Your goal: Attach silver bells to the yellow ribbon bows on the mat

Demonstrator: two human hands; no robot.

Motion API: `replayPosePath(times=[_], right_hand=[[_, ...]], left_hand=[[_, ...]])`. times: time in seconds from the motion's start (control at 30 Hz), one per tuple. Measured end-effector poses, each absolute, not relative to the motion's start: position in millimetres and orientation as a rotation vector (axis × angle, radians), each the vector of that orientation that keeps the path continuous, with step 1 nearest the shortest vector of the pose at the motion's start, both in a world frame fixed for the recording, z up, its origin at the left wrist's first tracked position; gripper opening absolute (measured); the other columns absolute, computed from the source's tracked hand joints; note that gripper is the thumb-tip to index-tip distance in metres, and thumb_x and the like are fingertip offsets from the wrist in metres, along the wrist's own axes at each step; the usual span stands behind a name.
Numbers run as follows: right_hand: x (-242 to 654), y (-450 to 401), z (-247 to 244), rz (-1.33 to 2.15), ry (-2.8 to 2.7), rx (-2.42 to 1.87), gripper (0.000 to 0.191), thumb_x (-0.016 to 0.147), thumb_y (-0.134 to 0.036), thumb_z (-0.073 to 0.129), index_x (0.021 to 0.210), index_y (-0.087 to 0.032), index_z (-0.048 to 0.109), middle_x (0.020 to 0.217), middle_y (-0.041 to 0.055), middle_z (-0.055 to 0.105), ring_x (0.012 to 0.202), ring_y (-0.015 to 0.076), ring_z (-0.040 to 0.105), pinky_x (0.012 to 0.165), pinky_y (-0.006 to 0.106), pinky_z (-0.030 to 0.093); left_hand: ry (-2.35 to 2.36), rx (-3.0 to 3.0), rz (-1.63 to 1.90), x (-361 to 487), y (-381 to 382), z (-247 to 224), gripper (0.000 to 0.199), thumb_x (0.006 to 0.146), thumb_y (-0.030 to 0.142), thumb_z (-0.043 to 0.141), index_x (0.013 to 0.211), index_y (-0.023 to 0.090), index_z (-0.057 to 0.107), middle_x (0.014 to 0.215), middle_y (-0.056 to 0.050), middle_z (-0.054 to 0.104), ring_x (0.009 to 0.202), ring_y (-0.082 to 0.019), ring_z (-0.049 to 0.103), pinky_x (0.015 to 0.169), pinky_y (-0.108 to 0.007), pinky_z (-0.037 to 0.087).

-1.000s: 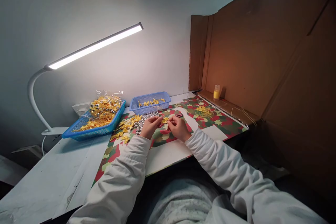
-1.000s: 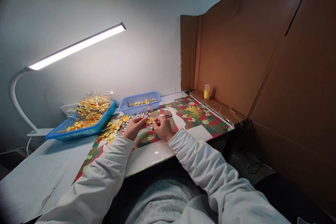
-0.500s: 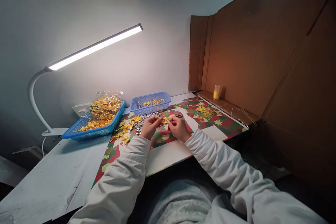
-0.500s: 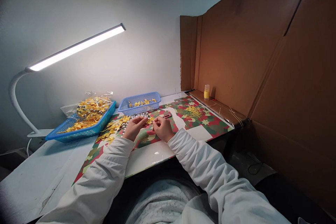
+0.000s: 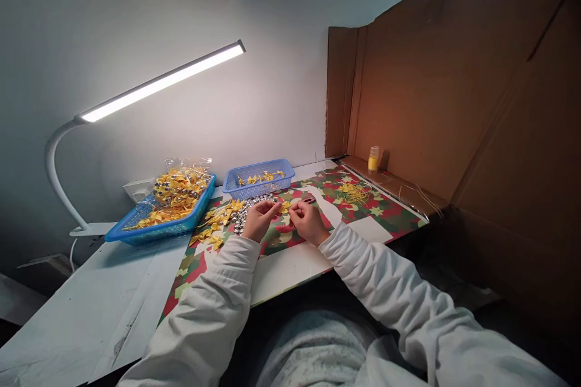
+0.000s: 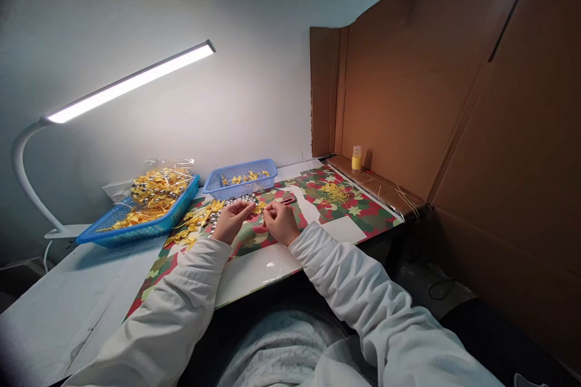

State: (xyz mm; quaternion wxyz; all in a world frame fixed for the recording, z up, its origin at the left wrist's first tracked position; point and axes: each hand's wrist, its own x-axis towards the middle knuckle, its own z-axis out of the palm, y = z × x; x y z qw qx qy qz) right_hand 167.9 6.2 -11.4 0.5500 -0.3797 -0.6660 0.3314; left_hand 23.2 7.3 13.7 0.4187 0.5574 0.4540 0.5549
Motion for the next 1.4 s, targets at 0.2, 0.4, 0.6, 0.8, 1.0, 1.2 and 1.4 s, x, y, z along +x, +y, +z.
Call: replayPosePath(times=[0.2,0.4,0.6,0.8,1.0,1.2,1.4], right_hand=[[166.1,6.9,-14.1,0.767,-1.561,-0.915,0.010,0.076,-0.025,0.049,0.067,-0.020,0.048,0.051,-0.0010,0.058,0.047,0.0143,0.057,0.049,0.024,0.043],[161.6,4.0,-14.4,0.714,-1.546,-0.928,0.011,0.078,-0.024,0.047,0.067,-0.020,0.047,0.052,-0.0006,0.059,0.048,0.0144,0.057,0.050,0.025,0.044],[160.6,1.2,-12.2,0.671,-1.541,-0.860,0.010,0.080,-0.024,0.046,0.071,-0.020,0.048,0.056,-0.0002,0.060,0.051,0.0142,0.059,0.052,0.024,0.045],[162.8,1.6,-13.2,0.569,-1.576,-0.763,0.009,0.083,-0.023,0.045,0.077,-0.019,0.052,0.067,0.0021,0.064,0.062,0.0159,0.063,0.059,0.026,0.048],[164.2,3.0,-13.9,0.494,-1.586,-0.787,0.010,0.082,-0.022,0.049,0.077,-0.019,0.057,0.070,0.0033,0.066,0.064,0.0169,0.063,0.061,0.028,0.048],[166.4,2.5,-11.3,0.487,-1.568,-0.818,0.009,0.076,-0.018,0.055,0.079,-0.018,0.063,0.074,0.0043,0.070,0.068,0.0180,0.065,0.065,0.029,0.050],[164.7,3.4,-13.6,0.588,-1.546,-0.835,0.010,0.077,-0.019,0.054,0.074,-0.018,0.064,0.071,0.0048,0.070,0.065,0.0179,0.064,0.063,0.030,0.050]], left_hand=[[1.118,1.494,1.440,25.9,6.2,12.4,0.034,0.058,0.047,0.075,0.060,0.016,0.061,0.057,-0.001,0.061,0.056,-0.012,0.055,0.057,-0.023,0.043],[1.158,1.665,1.517,32.2,2.0,6.1,0.028,0.066,0.042,0.070,0.059,0.017,0.058,0.054,0.002,0.054,0.051,-0.009,0.047,0.052,-0.022,0.038],[1.099,1.486,1.557,35.5,0.4,4.7,0.029,0.063,0.043,0.072,0.067,0.017,0.060,0.061,0.001,0.058,0.057,-0.011,0.053,0.057,-0.023,0.042],[0.995,1.371,1.451,34.4,2.1,5.5,0.033,0.061,0.045,0.073,0.065,0.014,0.063,0.058,0.000,0.059,0.057,-0.011,0.054,0.060,-0.024,0.043],[1.013,1.379,1.521,35.1,0.8,8.6,0.030,0.057,0.041,0.076,0.066,0.015,0.066,0.060,0.001,0.060,0.057,-0.010,0.051,0.058,-0.023,0.041],[1.036,1.387,1.576,35.5,0.5,10.7,0.032,0.055,0.043,0.077,0.065,0.015,0.064,0.061,0.000,0.061,0.058,-0.011,0.051,0.059,-0.024,0.042],[1.042,1.429,1.511,35.3,2.8,9.5,0.031,0.054,0.042,0.076,0.061,0.015,0.063,0.055,0.001,0.059,0.053,-0.010,0.049,0.055,-0.023,0.041]])
